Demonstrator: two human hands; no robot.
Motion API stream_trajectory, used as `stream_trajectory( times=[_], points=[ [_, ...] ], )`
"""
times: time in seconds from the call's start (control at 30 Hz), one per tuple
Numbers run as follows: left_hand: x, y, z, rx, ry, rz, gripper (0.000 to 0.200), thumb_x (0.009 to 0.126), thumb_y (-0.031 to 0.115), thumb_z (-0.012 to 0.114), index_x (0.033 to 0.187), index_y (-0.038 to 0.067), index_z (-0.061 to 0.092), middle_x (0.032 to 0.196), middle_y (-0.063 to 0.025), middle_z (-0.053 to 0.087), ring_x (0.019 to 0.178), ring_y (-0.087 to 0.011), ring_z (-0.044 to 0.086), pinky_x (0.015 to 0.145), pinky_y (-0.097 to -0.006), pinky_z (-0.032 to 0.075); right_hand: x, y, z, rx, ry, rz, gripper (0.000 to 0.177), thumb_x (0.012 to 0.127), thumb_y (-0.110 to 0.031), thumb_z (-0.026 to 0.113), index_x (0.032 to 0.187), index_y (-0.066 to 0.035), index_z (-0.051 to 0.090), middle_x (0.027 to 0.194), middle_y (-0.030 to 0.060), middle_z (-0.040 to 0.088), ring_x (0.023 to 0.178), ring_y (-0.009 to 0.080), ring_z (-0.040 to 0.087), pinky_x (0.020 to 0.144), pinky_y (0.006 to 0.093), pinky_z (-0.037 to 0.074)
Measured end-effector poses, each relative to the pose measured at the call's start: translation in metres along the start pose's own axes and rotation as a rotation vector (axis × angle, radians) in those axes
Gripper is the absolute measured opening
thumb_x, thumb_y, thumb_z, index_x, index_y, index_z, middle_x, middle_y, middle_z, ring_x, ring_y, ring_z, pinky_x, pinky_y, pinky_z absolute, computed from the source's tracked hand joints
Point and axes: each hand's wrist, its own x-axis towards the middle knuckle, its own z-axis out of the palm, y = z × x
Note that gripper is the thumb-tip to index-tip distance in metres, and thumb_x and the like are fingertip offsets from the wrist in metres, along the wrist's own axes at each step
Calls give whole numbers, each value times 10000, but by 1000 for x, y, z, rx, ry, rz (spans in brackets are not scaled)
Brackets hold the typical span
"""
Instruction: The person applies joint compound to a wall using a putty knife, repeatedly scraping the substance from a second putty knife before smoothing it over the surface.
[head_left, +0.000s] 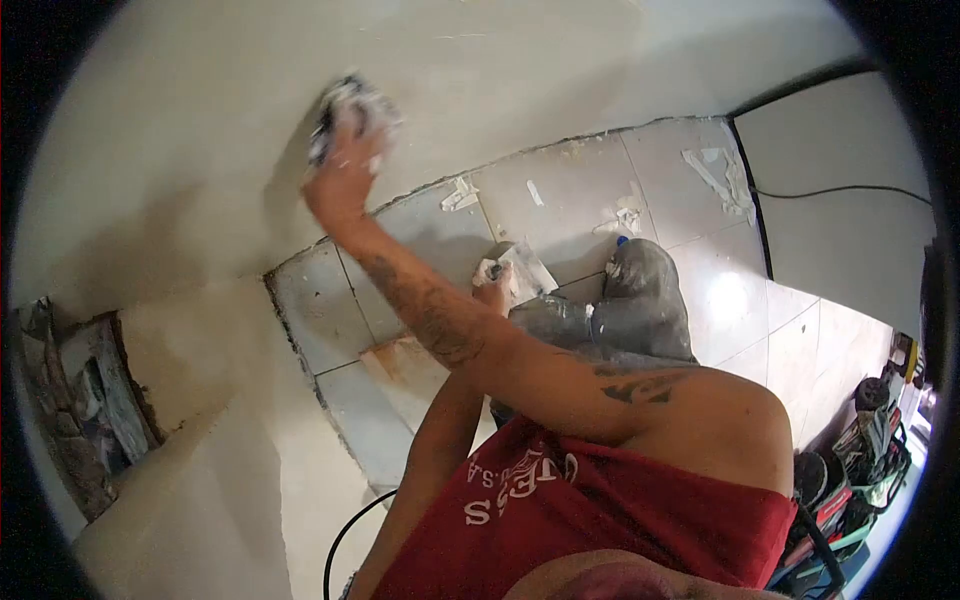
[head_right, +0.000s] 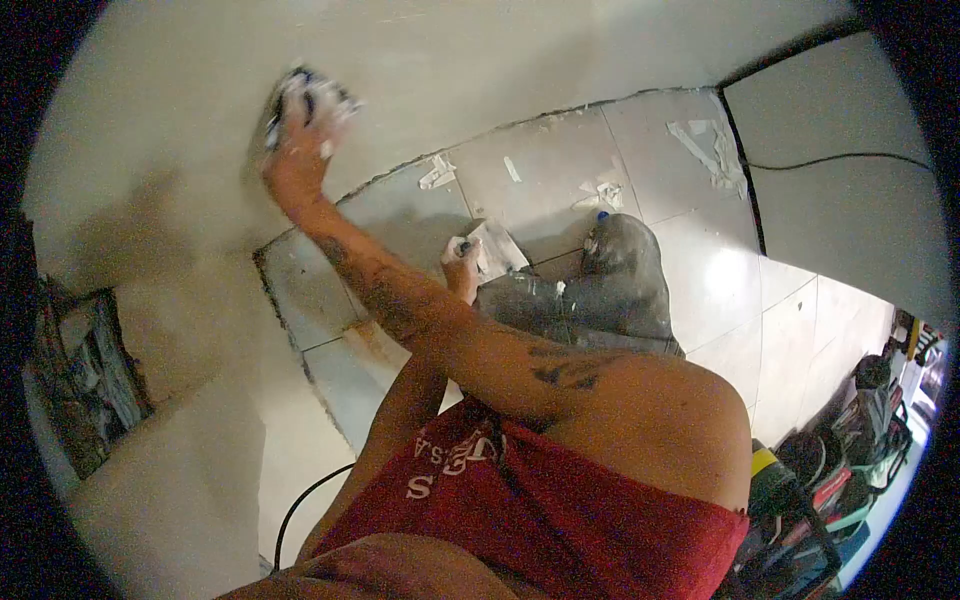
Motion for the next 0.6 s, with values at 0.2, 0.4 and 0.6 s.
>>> stream_trajectory(
  times=[0.2, 0.4, 0.6],
  points=[
    [3, -10, 3, -23, 59, 87, 194, 757, 158, 617, 768, -8, 516, 682, -57, 542, 598, -163, 477, 582, -301, 403, -42, 9, -38, 161, -359, -157, 646, 577, 105, 480, 1202, -10, 370, 1205, 204, 376, 1155, 402, 312, 962, 485, 241],
    [12, -40, 20, 212, 335, 284, 201, 759, 161, 618, 759, -3, 501, 673, -70, 519, 602, -169, 469, 584, -313, 402, 51, 116, -125, -24, 219, 168, 597, 631, 85, 396, 1223, 50, 322, 1200, 234, 370, 1129, 358, 356, 967, 414, 270],
    [13, -29, 5, -101, 56, 201, 204, 752, 159, 626, 746, 8, 490, 672, -67, 514, 605, -155, 449, 577, -305, 394, 97, 139, -117, 106, 270, 125, 715, 590, 23, 460, 1265, 80, 231, 1284, 290, 244, 1209, 419, 204, 1023, 448, 127]
  ],
)
